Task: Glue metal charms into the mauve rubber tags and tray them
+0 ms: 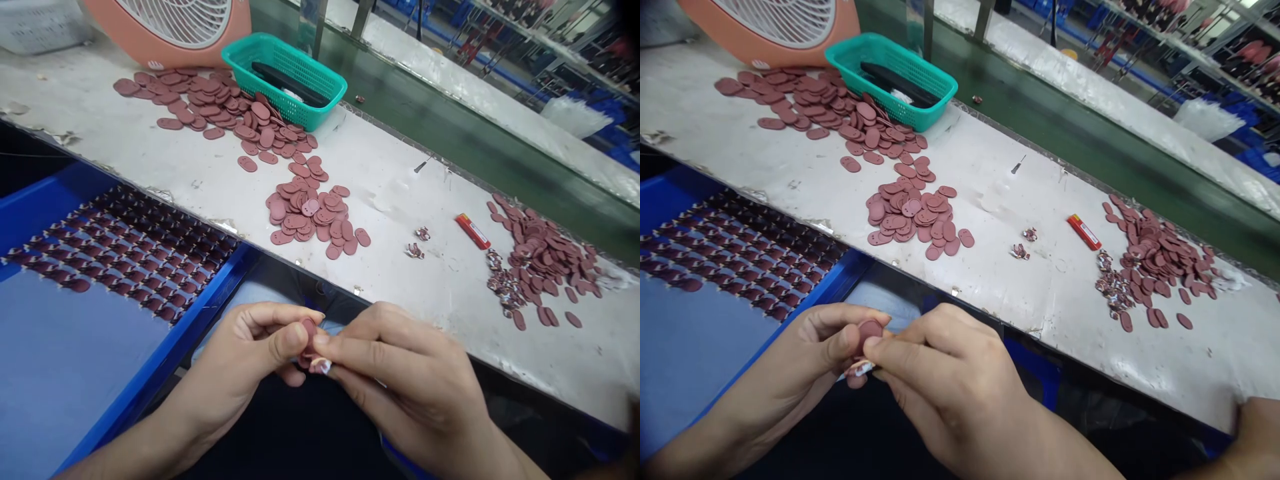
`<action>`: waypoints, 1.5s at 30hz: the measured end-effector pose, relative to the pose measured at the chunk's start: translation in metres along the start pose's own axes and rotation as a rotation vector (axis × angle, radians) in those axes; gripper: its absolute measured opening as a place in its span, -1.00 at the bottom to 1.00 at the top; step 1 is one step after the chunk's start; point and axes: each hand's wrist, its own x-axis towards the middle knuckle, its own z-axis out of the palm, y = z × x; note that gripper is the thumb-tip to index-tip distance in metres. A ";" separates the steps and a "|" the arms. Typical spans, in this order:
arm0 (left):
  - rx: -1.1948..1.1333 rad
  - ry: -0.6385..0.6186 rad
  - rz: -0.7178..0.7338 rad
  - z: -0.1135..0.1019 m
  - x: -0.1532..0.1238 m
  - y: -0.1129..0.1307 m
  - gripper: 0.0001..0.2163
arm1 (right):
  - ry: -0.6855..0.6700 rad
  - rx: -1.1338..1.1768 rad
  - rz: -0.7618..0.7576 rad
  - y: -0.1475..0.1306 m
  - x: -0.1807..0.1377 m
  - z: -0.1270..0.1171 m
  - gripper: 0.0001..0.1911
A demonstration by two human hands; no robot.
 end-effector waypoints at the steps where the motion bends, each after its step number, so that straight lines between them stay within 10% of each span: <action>1: -0.006 -0.022 0.006 0.001 -0.001 0.001 -0.75 | 0.008 -0.008 0.010 -0.003 0.000 0.000 -0.61; 15: -0.127 -0.166 -0.039 0.003 -0.004 -0.001 -0.84 | 0.279 -0.119 -0.027 -0.001 -0.019 0.030 -0.80; 45: -0.094 -0.220 -0.042 -0.001 -0.002 0.000 -0.82 | -0.009 -0.120 0.021 -0.009 -0.018 -0.011 -0.64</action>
